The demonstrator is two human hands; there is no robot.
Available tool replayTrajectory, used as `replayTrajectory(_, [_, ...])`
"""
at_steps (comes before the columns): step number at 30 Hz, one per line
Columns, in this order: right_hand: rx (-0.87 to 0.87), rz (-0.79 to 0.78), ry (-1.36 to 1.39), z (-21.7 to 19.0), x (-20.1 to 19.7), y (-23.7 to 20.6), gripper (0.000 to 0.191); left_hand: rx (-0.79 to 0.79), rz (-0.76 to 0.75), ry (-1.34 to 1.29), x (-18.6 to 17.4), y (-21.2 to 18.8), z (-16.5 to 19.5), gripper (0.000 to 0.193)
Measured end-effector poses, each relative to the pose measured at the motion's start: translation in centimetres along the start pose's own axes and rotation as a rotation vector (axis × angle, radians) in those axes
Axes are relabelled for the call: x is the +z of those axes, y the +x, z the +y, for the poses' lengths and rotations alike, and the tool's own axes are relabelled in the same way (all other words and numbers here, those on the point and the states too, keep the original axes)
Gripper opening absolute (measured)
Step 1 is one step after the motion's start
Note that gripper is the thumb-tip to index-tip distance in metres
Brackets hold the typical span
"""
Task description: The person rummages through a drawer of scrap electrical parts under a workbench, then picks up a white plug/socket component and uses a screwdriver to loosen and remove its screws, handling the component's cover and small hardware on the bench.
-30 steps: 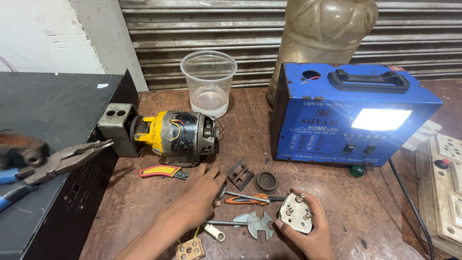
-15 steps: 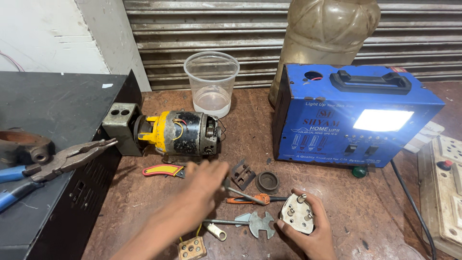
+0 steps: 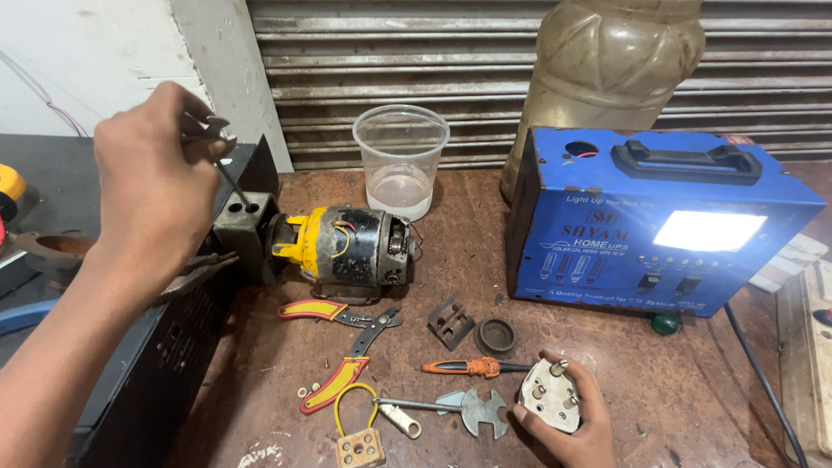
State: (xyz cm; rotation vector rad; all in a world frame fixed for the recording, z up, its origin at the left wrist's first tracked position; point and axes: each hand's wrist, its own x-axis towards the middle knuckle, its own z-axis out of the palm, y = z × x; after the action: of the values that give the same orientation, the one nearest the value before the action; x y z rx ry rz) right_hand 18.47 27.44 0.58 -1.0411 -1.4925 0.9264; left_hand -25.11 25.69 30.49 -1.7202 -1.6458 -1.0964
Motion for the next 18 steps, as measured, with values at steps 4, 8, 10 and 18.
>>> replayTrajectory(4, [0.005,-0.003,-0.108,0.0,0.0,0.0,0.082,-0.036,-0.008,0.003,0.8,-0.5,-1.0,0.014])
replayTrajectory(8, [0.116,-0.002,-0.042,-0.1,0.4,0.0,0.084,-0.270,-0.043,-0.067,1.8,0.0,-1.9,0.016])
replayTrajectory(10, [0.096,0.013,-0.038,-0.2,0.5,-0.1,0.083,-0.334,-0.062,-0.121,2.0,0.3,-2.1,0.015])
replayTrajectory(18, [0.062,0.008,-0.102,-0.4,0.6,-0.1,0.083,-0.069,-0.077,0.099,2.3,0.0,-1.6,0.020])
